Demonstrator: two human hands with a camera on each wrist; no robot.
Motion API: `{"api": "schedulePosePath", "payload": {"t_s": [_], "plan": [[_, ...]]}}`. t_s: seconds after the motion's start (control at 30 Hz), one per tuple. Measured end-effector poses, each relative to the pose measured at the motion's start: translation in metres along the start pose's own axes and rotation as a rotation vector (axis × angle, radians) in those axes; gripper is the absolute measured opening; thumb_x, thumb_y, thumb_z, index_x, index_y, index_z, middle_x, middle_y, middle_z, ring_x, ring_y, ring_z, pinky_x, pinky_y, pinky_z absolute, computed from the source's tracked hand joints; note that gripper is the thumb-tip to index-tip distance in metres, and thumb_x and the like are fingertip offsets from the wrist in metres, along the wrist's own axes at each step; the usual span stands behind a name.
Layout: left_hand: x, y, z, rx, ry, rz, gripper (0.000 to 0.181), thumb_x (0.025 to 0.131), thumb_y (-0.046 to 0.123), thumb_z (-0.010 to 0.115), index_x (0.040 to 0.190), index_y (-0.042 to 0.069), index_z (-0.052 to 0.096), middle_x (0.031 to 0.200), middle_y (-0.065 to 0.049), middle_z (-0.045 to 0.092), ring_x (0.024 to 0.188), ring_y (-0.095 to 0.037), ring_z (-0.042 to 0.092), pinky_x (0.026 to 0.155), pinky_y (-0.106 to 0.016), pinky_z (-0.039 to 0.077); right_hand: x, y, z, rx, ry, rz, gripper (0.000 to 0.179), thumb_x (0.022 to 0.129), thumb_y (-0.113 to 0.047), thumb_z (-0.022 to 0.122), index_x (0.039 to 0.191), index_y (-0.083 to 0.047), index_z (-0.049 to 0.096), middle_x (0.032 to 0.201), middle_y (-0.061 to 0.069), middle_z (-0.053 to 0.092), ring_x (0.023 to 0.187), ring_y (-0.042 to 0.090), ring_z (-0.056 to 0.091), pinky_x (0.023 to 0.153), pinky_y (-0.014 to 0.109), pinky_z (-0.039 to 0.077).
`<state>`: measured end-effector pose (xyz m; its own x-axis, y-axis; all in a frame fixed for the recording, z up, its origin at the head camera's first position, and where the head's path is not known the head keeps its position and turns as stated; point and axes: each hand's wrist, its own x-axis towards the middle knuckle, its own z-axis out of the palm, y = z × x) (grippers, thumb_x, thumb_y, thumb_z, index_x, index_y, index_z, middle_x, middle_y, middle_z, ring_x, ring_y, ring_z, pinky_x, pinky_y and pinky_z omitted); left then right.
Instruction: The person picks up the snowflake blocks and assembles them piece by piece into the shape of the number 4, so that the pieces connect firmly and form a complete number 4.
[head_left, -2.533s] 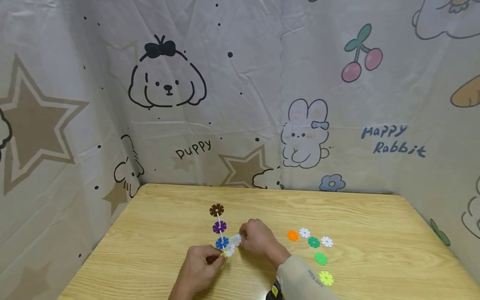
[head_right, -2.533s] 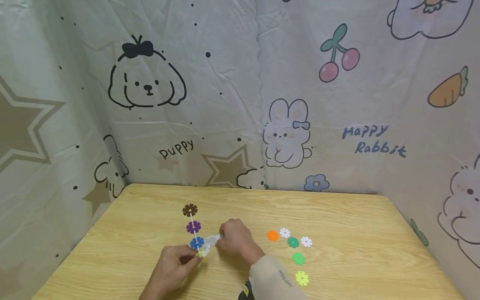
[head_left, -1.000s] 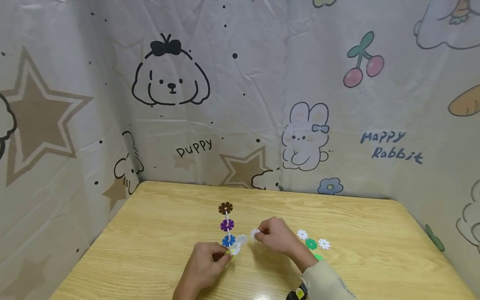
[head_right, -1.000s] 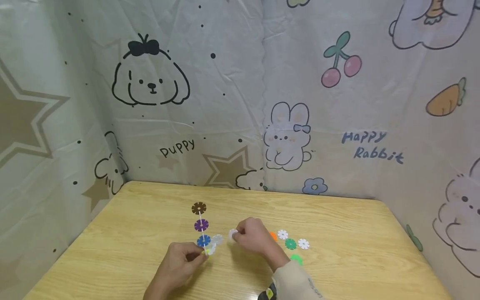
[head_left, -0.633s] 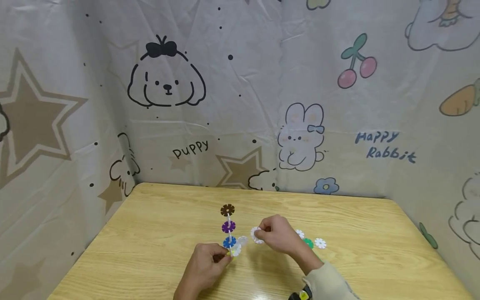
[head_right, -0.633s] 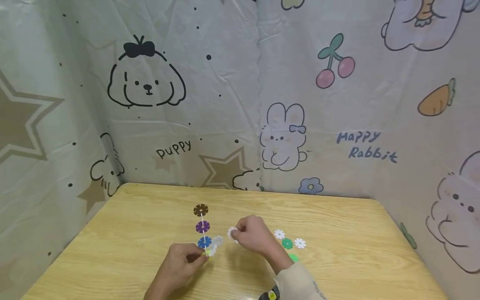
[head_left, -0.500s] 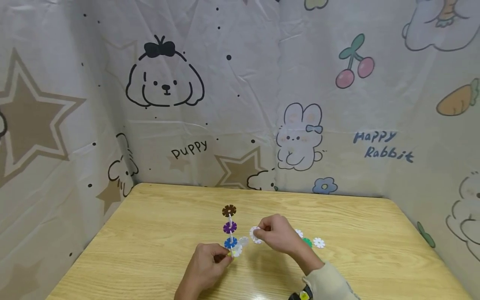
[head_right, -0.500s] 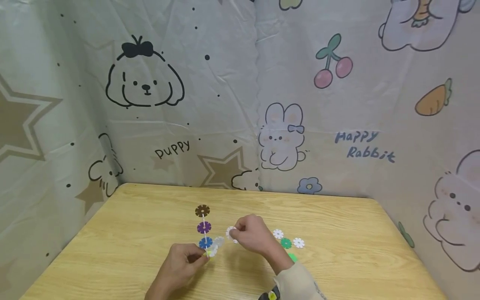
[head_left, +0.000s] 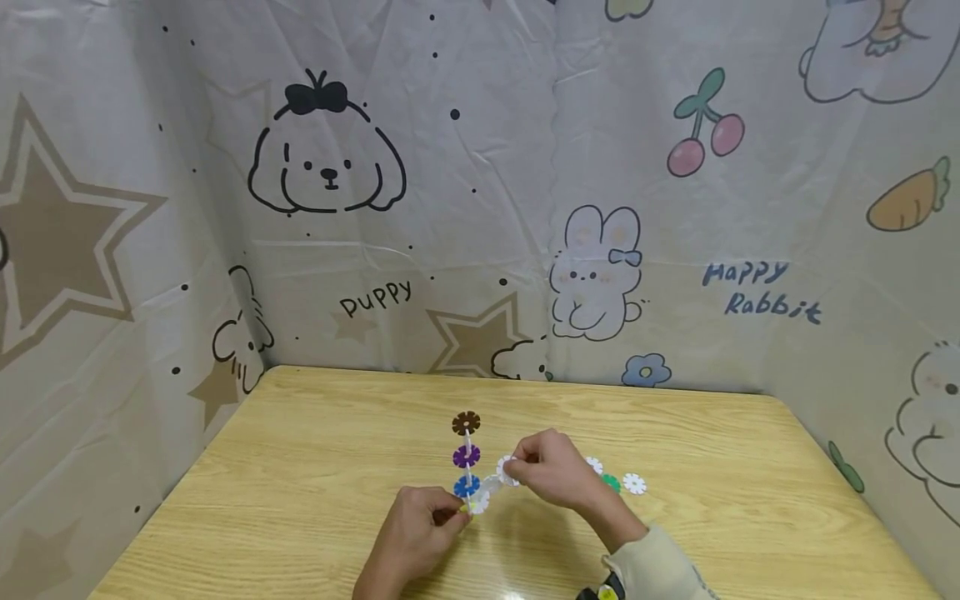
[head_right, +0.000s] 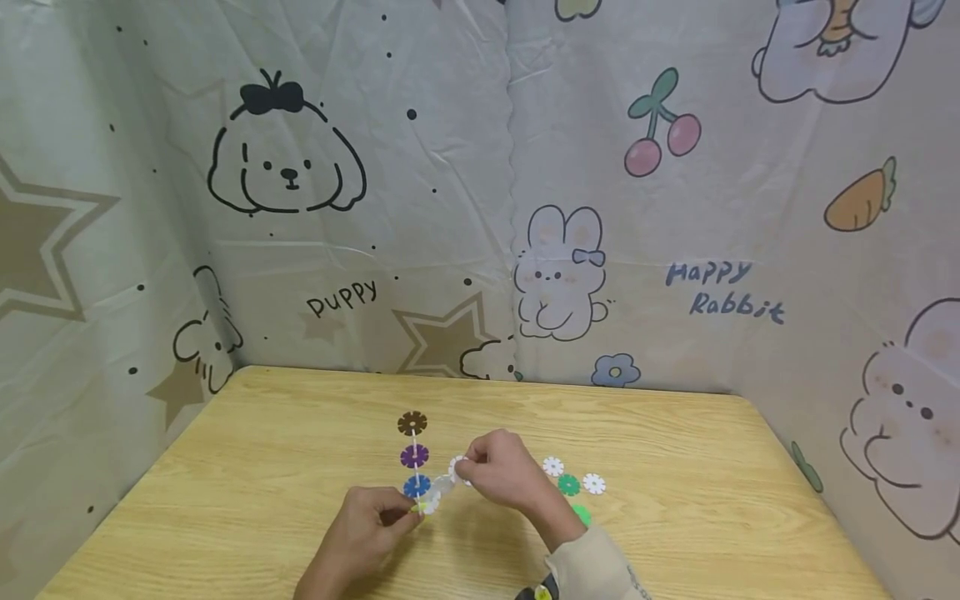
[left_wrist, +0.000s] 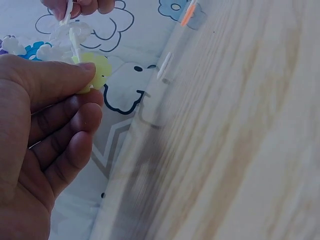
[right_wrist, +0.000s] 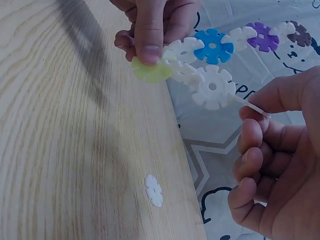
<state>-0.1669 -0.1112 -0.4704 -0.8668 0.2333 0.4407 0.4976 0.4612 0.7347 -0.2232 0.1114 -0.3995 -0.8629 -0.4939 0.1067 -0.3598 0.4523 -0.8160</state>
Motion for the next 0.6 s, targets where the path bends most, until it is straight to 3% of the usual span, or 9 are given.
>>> {"api": "schedulePosePath", "payload": {"t_s": [0.33,0.6], "plan": [[0.0012,0.0006,0.0023,0.019,0.009,0.018,0.009,0.079,-0.002,0.078,0.077,0.007,0.078,0.072,0.008,0.067,0.061,0.001,0.057,0.054,-0.022,0.050,0.0007,0.0026,-0.0029,-0.027,-0.042,0.017,0.026,0.089,-0.010,0.061,0.064,-0.004,0.061,0.062,0.003,0.063,0.048,0.008,0.042,0.044,0.021,0.031],[0.0015,0.0005,0.0041,0.009,0.007,0.029,0.008,0.080,-0.002,0.078,0.078,0.006,0.078,0.072,0.007,0.068,0.061,0.001,0.057,0.054,-0.022,0.050,0.0004,0.0033,-0.0013,0.032,-0.036,0.032,0.024,0.087,-0.008,0.062,0.063,-0.003,0.061,0.061,0.001,0.063,0.053,0.010,0.054,0.046,0.022,0.038]]}}
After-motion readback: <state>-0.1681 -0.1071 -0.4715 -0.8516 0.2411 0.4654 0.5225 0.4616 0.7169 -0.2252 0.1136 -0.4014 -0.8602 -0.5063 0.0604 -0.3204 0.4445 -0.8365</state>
